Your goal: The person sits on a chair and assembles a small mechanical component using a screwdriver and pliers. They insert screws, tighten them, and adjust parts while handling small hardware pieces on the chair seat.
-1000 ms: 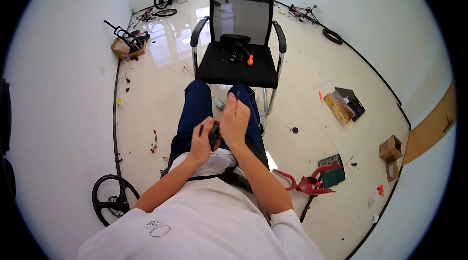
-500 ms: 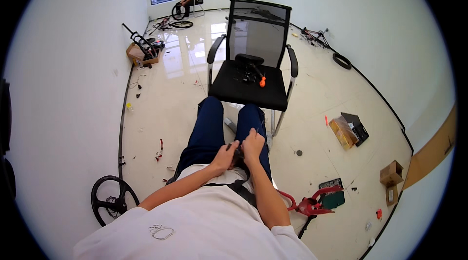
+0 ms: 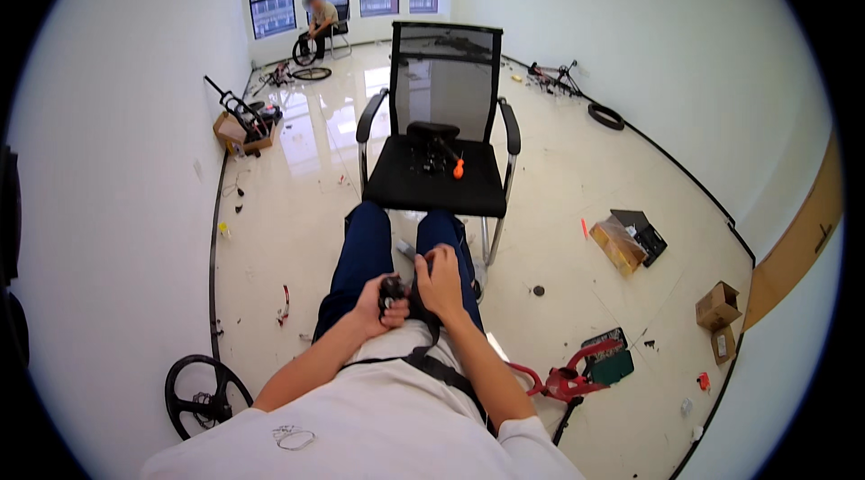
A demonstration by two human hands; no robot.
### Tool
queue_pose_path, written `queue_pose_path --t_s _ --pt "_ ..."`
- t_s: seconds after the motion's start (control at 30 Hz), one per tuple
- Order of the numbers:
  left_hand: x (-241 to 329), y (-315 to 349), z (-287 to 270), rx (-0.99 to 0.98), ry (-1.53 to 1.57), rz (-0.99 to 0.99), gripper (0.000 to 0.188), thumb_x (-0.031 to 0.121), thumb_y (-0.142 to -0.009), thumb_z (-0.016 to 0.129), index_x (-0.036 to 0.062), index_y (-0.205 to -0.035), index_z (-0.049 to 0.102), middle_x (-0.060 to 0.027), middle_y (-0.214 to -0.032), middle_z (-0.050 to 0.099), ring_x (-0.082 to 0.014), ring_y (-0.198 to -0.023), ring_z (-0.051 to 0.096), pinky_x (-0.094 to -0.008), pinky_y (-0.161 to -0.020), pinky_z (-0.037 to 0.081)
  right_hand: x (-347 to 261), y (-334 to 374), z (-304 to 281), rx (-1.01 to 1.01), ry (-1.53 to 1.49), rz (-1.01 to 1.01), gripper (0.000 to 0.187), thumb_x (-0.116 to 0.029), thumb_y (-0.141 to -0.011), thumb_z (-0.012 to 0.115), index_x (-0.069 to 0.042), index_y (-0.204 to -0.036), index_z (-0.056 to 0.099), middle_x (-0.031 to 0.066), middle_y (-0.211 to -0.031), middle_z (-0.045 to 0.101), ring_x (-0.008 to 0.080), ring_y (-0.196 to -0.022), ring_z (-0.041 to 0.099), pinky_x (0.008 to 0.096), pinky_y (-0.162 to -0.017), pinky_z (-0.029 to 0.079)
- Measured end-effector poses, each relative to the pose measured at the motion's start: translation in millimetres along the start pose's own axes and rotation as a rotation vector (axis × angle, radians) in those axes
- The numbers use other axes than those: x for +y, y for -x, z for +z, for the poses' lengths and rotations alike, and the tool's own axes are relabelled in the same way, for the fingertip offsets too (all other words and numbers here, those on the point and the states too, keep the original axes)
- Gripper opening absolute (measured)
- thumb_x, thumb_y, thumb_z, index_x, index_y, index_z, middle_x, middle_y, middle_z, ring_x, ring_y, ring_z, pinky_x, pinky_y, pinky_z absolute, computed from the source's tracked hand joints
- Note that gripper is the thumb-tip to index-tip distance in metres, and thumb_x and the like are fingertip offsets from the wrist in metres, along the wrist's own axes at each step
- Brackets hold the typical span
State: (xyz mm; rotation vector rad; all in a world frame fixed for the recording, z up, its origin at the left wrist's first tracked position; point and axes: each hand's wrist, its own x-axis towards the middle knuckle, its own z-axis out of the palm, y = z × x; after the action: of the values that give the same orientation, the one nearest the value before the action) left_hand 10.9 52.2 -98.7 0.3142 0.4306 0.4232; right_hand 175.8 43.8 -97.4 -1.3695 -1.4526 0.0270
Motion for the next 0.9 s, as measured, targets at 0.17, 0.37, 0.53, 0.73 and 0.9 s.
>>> queue_pose_path --t_s 0.17,0.37,0.53,0.73,0.9 --pt "9 1 -16 -0.094 0.184 -0.081 0.042 0.049 -0.09 0.05 0.0095 -0.079 0.057 0.0009 -0.057 0.04 -0.0067 -0.041 0.034 -0.0181 -0.032 0.023 -26 -3 -27 -0.259 0.24 -0.535 0.04 -0.035 -0.083 0.063 0.003 -0.092 0.056 0.0179 -0.097 0.056 0.0347 -0.102 0.052 0.0438 -0.096 0.037" --pt "7 3 -6 0.015 0.14 -0.071 0.042 0.048 -0.091 0.048 0.0085 -0.081 0.058 0.003 -0.054 0.038 -0.0055 -0.04 0.032 -0.0185 -0.03 0.023 2 -4 -19 -0.396 0.278 -0.523 0.033 -0.031 -0.079 0.068 -0.004 -0.073 0.05 0.0105 -0.072 0.051 0.029 -0.07 0.05 0.0389 -0.067 0.04" --pt "1 1 -9 0.202 0.153 -0.046 0.032 0.035 -0.089 0.045 0.0075 -0.086 0.061 0.0028 -0.054 0.038 -0.0052 -0.04 0.032 -0.0186 -0.03 0.022 17 10 -5 -0.404 0.269 -0.455 0.031 -0.031 -0.084 0.063 -0.005 -0.071 0.05 0.0117 -0.067 0.052 0.0299 -0.065 0.051 0.0399 -0.063 0.039" --pt "-5 -2 -14 0.213 0.18 -0.035 0.029 0.029 -0.087 0.042 0.006 -0.086 0.06 0.0023 -0.055 0.038 -0.0052 -0.04 0.032 -0.0189 -0.03 0.023 23 24 -3 -0.441 0.269 -0.376 0.03 -0.03 -0.087 0.059 -0.006 -0.071 0.051 0.0124 -0.065 0.053 0.0314 -0.064 0.053 0.0413 -0.061 0.039" --pt "-5 -2 -17 0.187 0.207 -0.072 0.031 0.031 -0.088 0.043 0.0046 -0.085 0.059 0.0012 -0.055 0.04 -0.006 -0.04 0.033 -0.0193 -0.03 0.022 24 29 -2 -0.434 0.293 -0.33 0.031 -0.031 -0.087 0.06 -0.005 -0.072 0.051 0.0123 -0.062 0.052 0.0313 -0.061 0.053 0.0413 -0.06 0.04"
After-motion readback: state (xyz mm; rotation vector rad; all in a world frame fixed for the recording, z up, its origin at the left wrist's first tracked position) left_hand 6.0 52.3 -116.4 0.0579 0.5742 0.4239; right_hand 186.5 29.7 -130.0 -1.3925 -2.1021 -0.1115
